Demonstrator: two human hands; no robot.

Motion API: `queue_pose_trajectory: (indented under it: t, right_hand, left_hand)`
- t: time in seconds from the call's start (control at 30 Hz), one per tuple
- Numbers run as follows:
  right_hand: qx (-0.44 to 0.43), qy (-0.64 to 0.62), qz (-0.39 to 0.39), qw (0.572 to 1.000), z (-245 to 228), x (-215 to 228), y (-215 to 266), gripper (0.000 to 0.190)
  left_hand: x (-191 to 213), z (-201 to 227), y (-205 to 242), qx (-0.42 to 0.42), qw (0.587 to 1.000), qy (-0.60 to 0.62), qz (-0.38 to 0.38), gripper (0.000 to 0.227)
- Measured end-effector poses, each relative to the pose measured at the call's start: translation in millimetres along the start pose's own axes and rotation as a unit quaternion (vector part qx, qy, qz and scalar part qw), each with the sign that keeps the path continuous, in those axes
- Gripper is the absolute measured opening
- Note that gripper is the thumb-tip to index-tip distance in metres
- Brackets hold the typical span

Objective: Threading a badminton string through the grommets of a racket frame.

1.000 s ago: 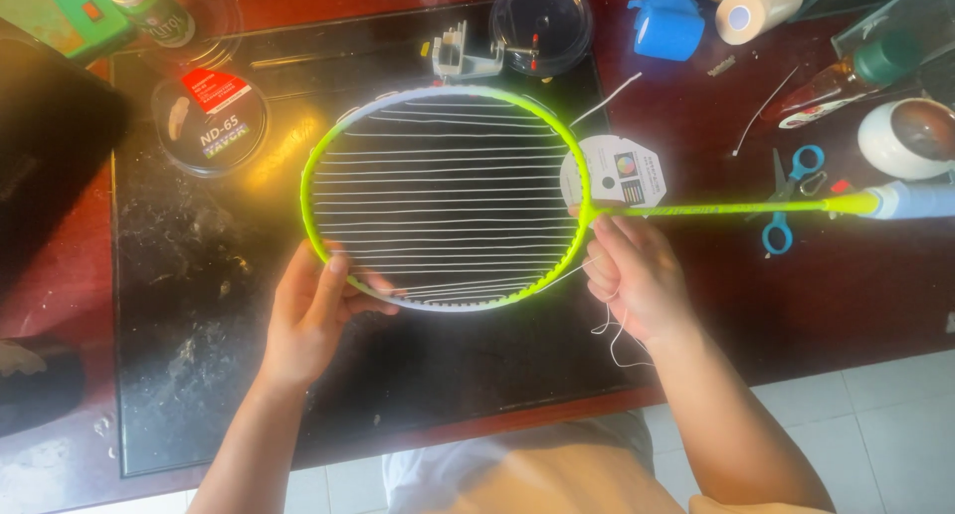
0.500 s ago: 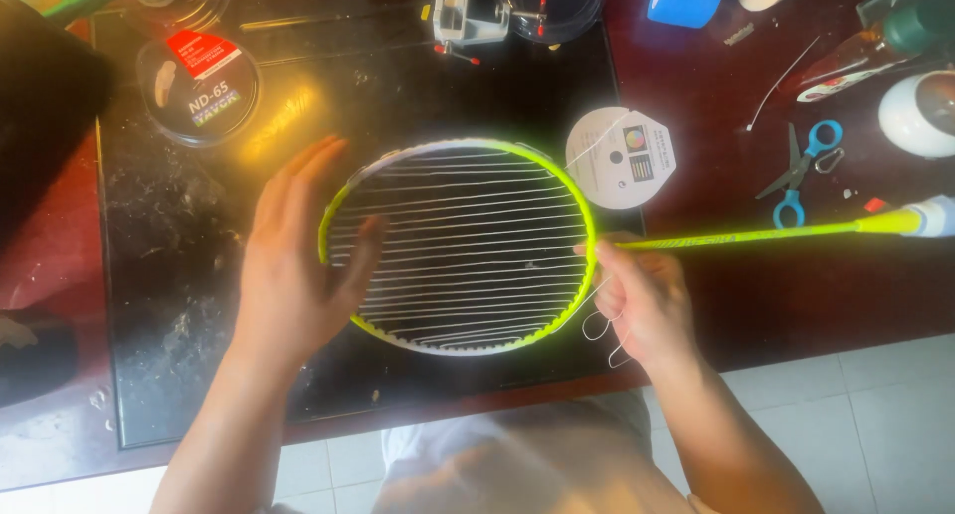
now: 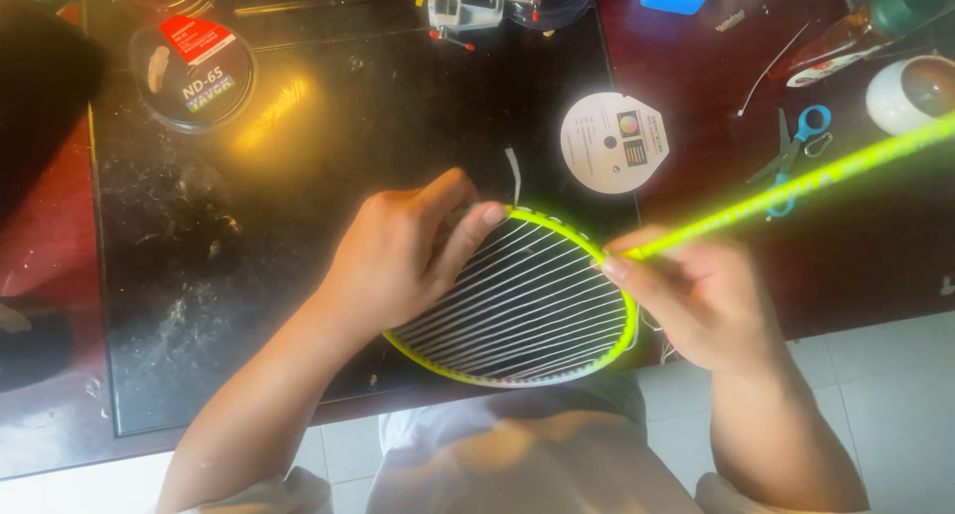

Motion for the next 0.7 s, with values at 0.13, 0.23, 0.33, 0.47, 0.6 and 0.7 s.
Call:
queue_pose_trajectory:
  t: [0.13, 0.23, 0.33, 0.47, 0.6, 0.7]
  right_hand:
    - [0.015, 0.033, -0.045, 0.998, -31, -2, -14, 0.014]
    - [-0.010, 0.078, -0.124, 0.989, -37, -1, -33, 0.015]
    - [-0.076, 0.122, -0.214, 0.966, -28, -2, -55, 0.016]
    - [-0.076, 0.158, -0.276, 0.945, -8, -25, -68, 0.023]
    - [-0.051, 0.184, -0.329, 0.925, 5, -52, -79, 0.020]
    - [0.005, 0.132, -0.351, 0.927, 10, -55, -86, 0.022]
  left_hand:
    - [-7, 1, 33, 0.072, 0.994, 0.078, -0.034, 0.033]
    - [-27, 7, 54, 0.099, 0.982, 0.160, -0.013, 0.025]
    - [-36, 21, 57, 0.118, 0.970, 0.206, 0.045, 0.018]
    - [-33, 33, 50, 0.125, 0.980, 0.123, 0.093, 0.027]
    - [-45, 22, 43, 0.119, 0.981, 0.078, 0.134, 0.022]
    - [-58, 10, 42, 0.133, 0.980, 0.049, 0.138, 0.014]
Point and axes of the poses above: each hand's wrist, its own y-axis away from the middle knuckle, its own x-axis out of the back of the hand, z = x × y, the point moved 2 cm from there along -y, towards the middle knuckle, and after that the axes turned 8 degrees about -y, right-handed, at the moved point
